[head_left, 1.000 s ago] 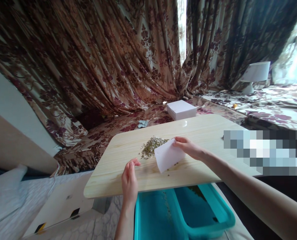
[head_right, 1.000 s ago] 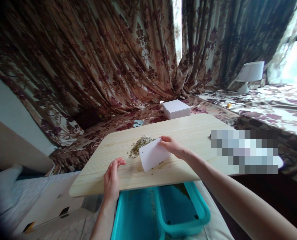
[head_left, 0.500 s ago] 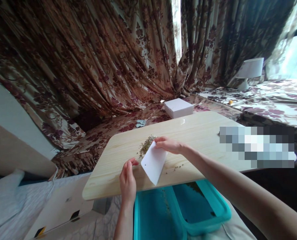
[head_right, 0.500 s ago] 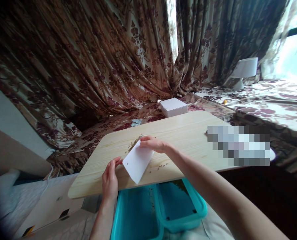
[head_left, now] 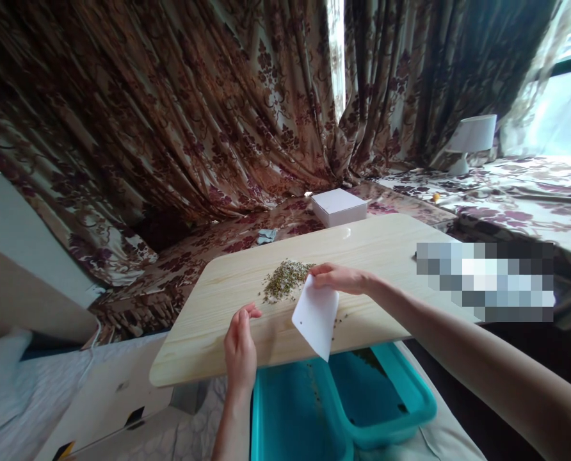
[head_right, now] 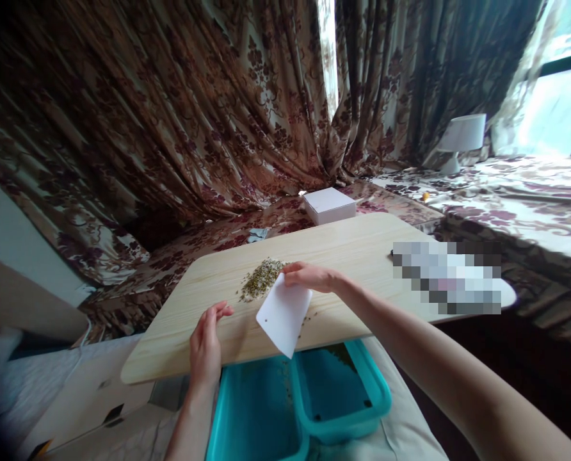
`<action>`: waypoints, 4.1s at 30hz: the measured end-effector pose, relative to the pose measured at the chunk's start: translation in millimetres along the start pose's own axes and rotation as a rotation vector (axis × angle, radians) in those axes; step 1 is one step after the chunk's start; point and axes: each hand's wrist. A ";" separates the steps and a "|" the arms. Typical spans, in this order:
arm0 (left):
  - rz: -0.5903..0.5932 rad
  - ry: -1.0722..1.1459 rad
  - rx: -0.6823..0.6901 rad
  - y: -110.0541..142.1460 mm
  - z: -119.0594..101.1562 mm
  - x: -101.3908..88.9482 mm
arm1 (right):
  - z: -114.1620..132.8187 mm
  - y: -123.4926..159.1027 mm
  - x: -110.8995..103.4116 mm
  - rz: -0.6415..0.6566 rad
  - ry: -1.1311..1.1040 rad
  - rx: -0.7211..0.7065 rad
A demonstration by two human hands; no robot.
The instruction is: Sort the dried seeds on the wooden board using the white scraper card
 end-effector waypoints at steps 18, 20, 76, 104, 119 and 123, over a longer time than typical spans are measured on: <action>-0.006 -0.013 0.012 -0.8 2.6 -0.2 | -6.0 76.0 -15.6 -0.475 -0.046 -0.125; -0.003 -0.006 0.008 -0.6 2.8 -0.1 | -4.8 82.5 -14.4 -0.465 -0.035 -0.111; -0.028 -0.006 0.034 4.3 -9.1 1.4 | -6.5 43.8 10.6 -0.547 0.306 -0.376; -0.035 -0.013 0.021 4.3 -8.9 1.6 | -8.9 36.5 10.5 -0.566 0.313 -0.378; -0.033 0.001 0.030 5.2 -9.1 1.1 | -6.6 34.6 16.9 -0.531 0.289 -0.407; -0.030 0.004 0.056 5.1 -9.1 1.5 | -8.5 37.5 13.5 -0.504 0.284 -0.438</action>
Point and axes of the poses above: each hand's wrist, its own y-axis away from the middle knuckle, its own x-axis out of the palm, z = x × y, and after that the axes turned 12 degrees about -x, right-handed
